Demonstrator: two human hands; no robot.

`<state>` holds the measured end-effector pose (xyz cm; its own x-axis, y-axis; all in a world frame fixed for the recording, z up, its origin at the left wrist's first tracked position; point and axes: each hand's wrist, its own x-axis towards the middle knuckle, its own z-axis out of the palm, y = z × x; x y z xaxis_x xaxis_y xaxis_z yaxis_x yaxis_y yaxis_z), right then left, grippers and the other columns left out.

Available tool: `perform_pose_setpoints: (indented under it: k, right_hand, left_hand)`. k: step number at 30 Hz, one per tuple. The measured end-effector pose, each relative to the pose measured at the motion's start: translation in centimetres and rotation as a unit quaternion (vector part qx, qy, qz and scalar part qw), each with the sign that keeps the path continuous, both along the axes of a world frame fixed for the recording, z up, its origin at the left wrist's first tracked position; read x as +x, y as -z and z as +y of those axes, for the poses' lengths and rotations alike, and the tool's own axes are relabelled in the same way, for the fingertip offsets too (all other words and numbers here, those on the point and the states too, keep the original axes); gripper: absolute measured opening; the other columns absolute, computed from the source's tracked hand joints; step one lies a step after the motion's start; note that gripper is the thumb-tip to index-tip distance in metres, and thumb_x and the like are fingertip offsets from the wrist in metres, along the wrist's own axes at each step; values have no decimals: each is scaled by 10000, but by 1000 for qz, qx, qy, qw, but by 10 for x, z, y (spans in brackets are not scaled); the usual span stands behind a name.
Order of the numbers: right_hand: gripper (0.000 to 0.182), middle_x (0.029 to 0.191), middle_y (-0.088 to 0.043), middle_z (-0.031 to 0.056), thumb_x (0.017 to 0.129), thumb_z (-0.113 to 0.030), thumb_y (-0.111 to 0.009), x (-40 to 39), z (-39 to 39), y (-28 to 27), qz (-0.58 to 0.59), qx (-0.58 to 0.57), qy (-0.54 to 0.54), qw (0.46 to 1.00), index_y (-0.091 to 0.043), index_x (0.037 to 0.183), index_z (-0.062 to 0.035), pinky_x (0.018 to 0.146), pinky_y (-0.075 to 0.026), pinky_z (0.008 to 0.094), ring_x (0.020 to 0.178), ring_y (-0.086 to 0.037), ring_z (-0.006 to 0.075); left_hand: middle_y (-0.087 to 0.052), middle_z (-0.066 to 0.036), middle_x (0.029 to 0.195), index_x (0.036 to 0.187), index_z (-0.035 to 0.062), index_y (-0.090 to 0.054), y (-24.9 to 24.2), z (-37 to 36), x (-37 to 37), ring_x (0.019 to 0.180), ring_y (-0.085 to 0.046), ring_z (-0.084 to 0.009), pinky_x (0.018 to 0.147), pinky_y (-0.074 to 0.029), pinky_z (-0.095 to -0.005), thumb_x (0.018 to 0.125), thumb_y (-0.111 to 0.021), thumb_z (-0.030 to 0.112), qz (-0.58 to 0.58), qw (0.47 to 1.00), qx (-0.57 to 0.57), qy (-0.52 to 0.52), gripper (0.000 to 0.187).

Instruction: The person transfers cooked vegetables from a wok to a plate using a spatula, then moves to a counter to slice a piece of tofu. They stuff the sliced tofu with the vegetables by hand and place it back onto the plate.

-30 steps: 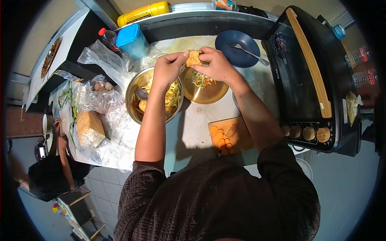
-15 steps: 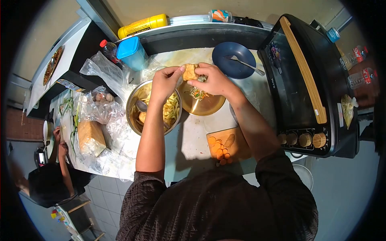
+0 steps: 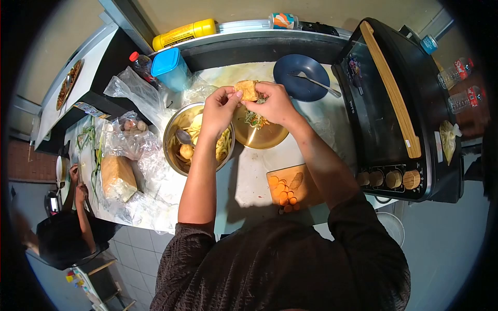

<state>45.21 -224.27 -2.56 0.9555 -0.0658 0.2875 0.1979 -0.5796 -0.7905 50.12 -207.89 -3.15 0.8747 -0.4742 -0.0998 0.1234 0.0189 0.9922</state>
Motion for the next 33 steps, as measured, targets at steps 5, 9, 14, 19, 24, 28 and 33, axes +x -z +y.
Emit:
perform_pose_setpoints:
  k: [5,9,14,19,24,28,33]
  right_hand:
    - [244,782,-645,94,713,-145,-733,-3,12,0,-4,124,17,992,-663,900,-5,631,-470,277,667,-596,135]
    - [230,767,-614,86,727,-171,-735,0,14,-1,-9,174,26,984,-656,865,-5,619,-459,300,654,-576,173]
    - [236,712,-559,68,711,-180,-763,-2,4,3,-23,27,8,999,-655,828,-6,586,-423,310,629,-533,177]
    - [241,725,-557,63,705,-172,-769,2,3,5,-7,22,26,999,-645,807,7,589,-415,306,648,-532,166]
    - [283,680,-514,48,663,-183,-799,4,5,13,-81,42,96,991,-600,734,7,536,-402,282,587,-474,142]
    - [290,663,-497,34,659,-177,-802,2,0,5,-10,-4,102,995,-584,724,4,533,-396,262,581,-454,119]
    - [267,615,-486,35,706,-187,-769,-2,-2,3,67,112,-6,992,-583,723,5,504,-376,276,551,-444,123]
  left_hand:
    - [-608,-3,797,948,-3,-599,6,-1,4,714,-535,-69,662,-428,-216,895,-616,149,-25,1000,0,-17,162]
    - [-541,26,722,895,-11,-574,7,-1,9,620,-467,-37,549,-384,-200,886,-622,136,-70,997,-3,-35,155]
    - [-542,27,694,882,-16,-589,1,4,11,589,-443,-30,514,-358,-204,875,-628,125,-91,994,61,-22,147]
    - [-539,25,666,888,-19,-591,2,1,12,580,-445,-35,509,-358,-206,875,-625,125,-99,993,59,-24,149]
    - [-572,8,709,901,8,-588,2,-1,13,651,-508,-53,571,-382,-200,880,-635,157,-60,994,85,-19,158]
    - [-577,0,713,896,0,-588,-2,-2,12,643,-504,-54,560,-375,-200,882,-624,144,-49,994,94,-13,149]
    - [-541,14,645,858,-15,-587,8,-2,13,558,-451,-49,497,-360,-218,879,-610,115,-64,994,88,-25,134]
